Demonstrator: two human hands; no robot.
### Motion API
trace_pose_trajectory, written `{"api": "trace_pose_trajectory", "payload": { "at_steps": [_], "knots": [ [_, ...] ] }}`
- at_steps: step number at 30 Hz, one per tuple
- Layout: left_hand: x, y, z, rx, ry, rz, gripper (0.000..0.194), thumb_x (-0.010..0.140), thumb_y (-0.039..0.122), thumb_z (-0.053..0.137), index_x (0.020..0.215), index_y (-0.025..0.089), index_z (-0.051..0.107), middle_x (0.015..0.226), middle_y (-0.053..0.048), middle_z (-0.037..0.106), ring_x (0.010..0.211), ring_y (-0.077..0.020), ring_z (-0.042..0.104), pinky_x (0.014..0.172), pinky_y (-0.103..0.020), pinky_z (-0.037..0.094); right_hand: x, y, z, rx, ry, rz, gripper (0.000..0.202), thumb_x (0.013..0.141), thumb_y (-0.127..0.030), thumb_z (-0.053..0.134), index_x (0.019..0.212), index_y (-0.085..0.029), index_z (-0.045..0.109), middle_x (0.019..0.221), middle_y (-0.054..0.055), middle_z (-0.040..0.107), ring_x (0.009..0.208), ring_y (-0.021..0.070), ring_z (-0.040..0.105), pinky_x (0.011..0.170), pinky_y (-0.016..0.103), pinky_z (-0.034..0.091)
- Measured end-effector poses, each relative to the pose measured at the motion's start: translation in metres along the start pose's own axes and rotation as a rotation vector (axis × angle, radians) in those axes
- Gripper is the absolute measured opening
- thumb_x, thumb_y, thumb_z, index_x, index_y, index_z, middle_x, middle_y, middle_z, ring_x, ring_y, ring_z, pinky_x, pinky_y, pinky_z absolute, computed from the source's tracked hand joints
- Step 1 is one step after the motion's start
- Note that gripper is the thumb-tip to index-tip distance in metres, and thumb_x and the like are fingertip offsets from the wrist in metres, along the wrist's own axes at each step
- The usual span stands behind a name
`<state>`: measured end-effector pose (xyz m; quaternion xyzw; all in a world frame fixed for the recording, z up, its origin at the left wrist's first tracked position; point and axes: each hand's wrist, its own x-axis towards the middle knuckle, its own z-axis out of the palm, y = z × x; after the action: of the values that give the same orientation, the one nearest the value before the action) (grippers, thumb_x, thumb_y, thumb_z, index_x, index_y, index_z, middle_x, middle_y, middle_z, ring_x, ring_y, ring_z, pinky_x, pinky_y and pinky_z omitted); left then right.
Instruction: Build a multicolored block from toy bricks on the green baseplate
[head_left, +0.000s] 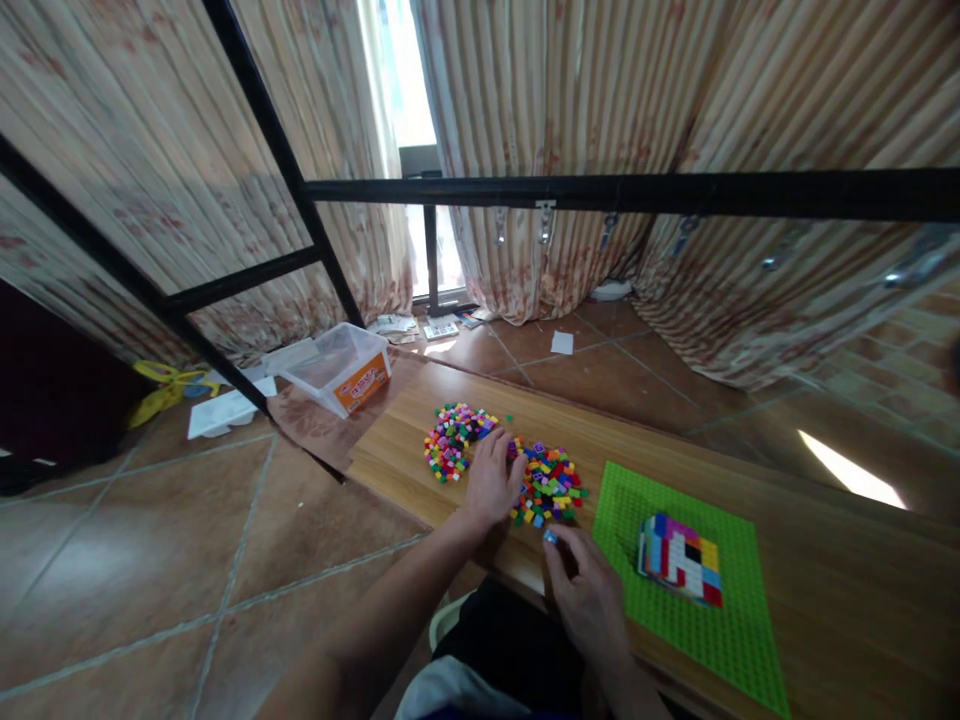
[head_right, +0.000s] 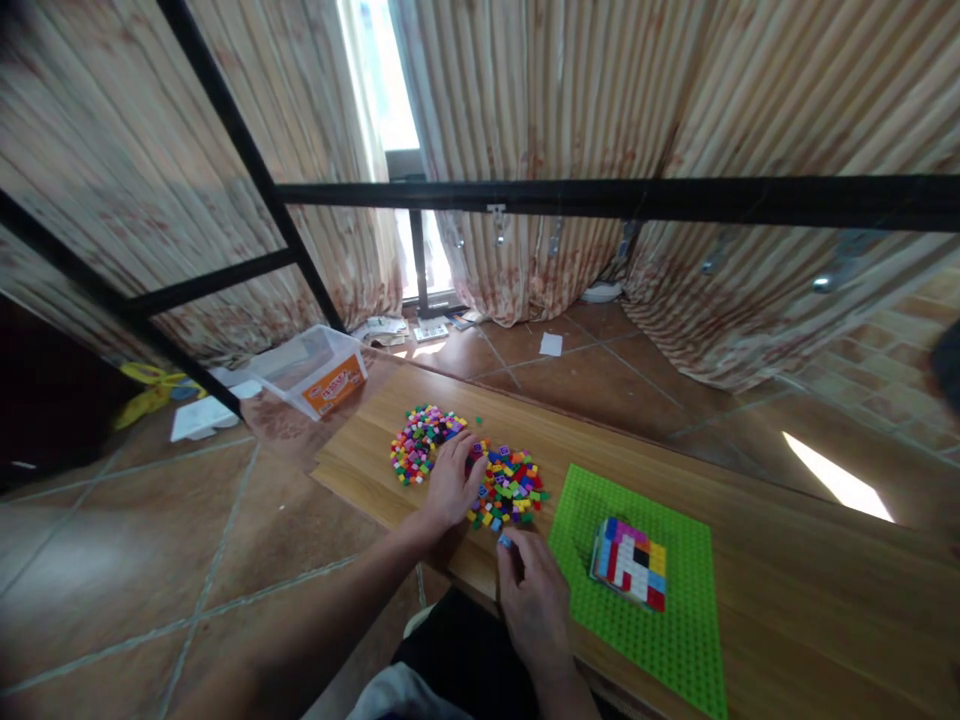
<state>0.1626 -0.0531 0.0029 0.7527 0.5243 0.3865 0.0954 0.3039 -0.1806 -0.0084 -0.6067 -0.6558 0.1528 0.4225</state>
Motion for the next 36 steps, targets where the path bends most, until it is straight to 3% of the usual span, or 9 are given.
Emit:
{"api": "trace_pose_trajectory", "payload": {
  "at_steps": [6, 10, 15, 22, 26, 29, 32, 36],
  "knots": [
    [0.047, 0.006, 0.01, 0.164, -0.135, 0.046, 0.041, 0.094, 0.038, 0.045, 0.126, 0.012, 0.047, 0.131, -0.017, 0.054, 0.127, -0.0263, 0.049, 0.105, -0.044, 0.042, -0.003, 0.003, 0.0, -0.002, -0.033, -0.05, 0.021, 0.094, -0.032, 0.047, 0.102, -0.02, 0.063, 0.097, 0.007, 0.068, 0.09, 0.0187, 0.063, 0.082, 0.033, 0.049],
    [0.063, 0.01, 0.014, 0.302, -0.297, 0.024, 0.037, 0.096, 0.041, 0.041, 0.112, 0.01, 0.054, 0.11, -0.016, 0.064, 0.111, -0.026, 0.06, 0.097, -0.04, 0.046, -0.005, 0.006, 0.0, 0.001, -0.066, -0.03, 0.021, 0.094, -0.033, 0.047, 0.103, -0.021, 0.061, 0.098, 0.007, 0.067, 0.091, 0.019, 0.062, 0.082, 0.034, 0.048],
    [0.049, 0.018, 0.006, 0.342, -0.368, 0.073, 0.04, 0.098, 0.042, 0.034, 0.099, 0.011, 0.058, 0.092, -0.013, 0.068, 0.094, -0.0245, 0.065, 0.088, -0.037, 0.048, -0.006, 0.009, 0.002, 0.002, -0.078, -0.043, 0.02, 0.094, -0.033, 0.048, 0.105, -0.021, 0.06, 0.099, 0.007, 0.066, 0.093, 0.0193, 0.061, 0.083, 0.034, 0.047],
    [0.023, 0.022, -0.021, 0.322, -0.282, 0.052, 0.038, 0.097, 0.044, 0.037, 0.104, 0.014, 0.059, 0.091, -0.011, 0.069, 0.094, -0.0241, 0.064, 0.09, -0.039, 0.046, -0.006, 0.011, 0.005, -0.02, -0.031, -0.073, 0.02, 0.094, -0.033, 0.049, 0.102, -0.02, 0.061, 0.098, 0.007, 0.068, 0.091, 0.0182, 0.063, 0.085, 0.033, 0.048],
    [0.019, 0.003, -0.038, 0.307, -0.16, 0.003, 0.026, 0.096, 0.03, 0.042, 0.112, 0.018, 0.059, 0.104, -0.009, 0.068, 0.102, -0.0229, 0.061, 0.094, -0.039, 0.045, -0.005, 0.009, 0.005, -0.026, -0.01, -0.076, 0.022, 0.093, -0.036, 0.048, 0.101, -0.02, 0.062, 0.097, 0.008, 0.069, 0.091, 0.0191, 0.064, 0.083, 0.034, 0.049],
    [0.026, -0.022, -0.052, 0.34, -0.104, -0.119, 0.027, 0.09, 0.013, 0.043, 0.109, 0.02, 0.062, 0.106, -0.007, 0.068, 0.101, -0.0213, 0.061, 0.093, -0.037, 0.045, -0.004, 0.007, 0.004, -0.022, -0.007, -0.075, 0.023, 0.094, -0.036, 0.047, 0.101, -0.021, 0.063, 0.097, 0.008, 0.069, 0.091, 0.0195, 0.064, 0.082, 0.034, 0.05],
    [0.035, -0.043, -0.062, 0.41, -0.17, -0.164, 0.031, 0.082, 0.008, 0.05, 0.105, 0.022, 0.065, 0.107, -0.006, 0.067, 0.101, -0.0213, 0.059, 0.092, -0.036, 0.045, -0.003, 0.006, 0.004, -0.02, 0.008, -0.077, 0.024, 0.094, -0.037, 0.047, 0.1, -0.021, 0.063, 0.096, 0.008, 0.069, 0.09, 0.0199, 0.065, 0.082, 0.034, 0.05],
    [0.04, -0.053, -0.064, 0.461, -0.255, -0.149, 0.025, 0.078, 0.01, 0.055, 0.094, 0.024, 0.069, 0.102, -0.006, 0.068, 0.097, -0.0228, 0.059, 0.089, -0.037, 0.045, -0.003, 0.006, 0.004, -0.033, -0.001, -0.071, 0.024, 0.094, -0.036, 0.045, 0.099, -0.021, 0.063, 0.096, 0.008, 0.069, 0.091, 0.0201, 0.064, 0.083, 0.035, 0.049]
  ]
}}
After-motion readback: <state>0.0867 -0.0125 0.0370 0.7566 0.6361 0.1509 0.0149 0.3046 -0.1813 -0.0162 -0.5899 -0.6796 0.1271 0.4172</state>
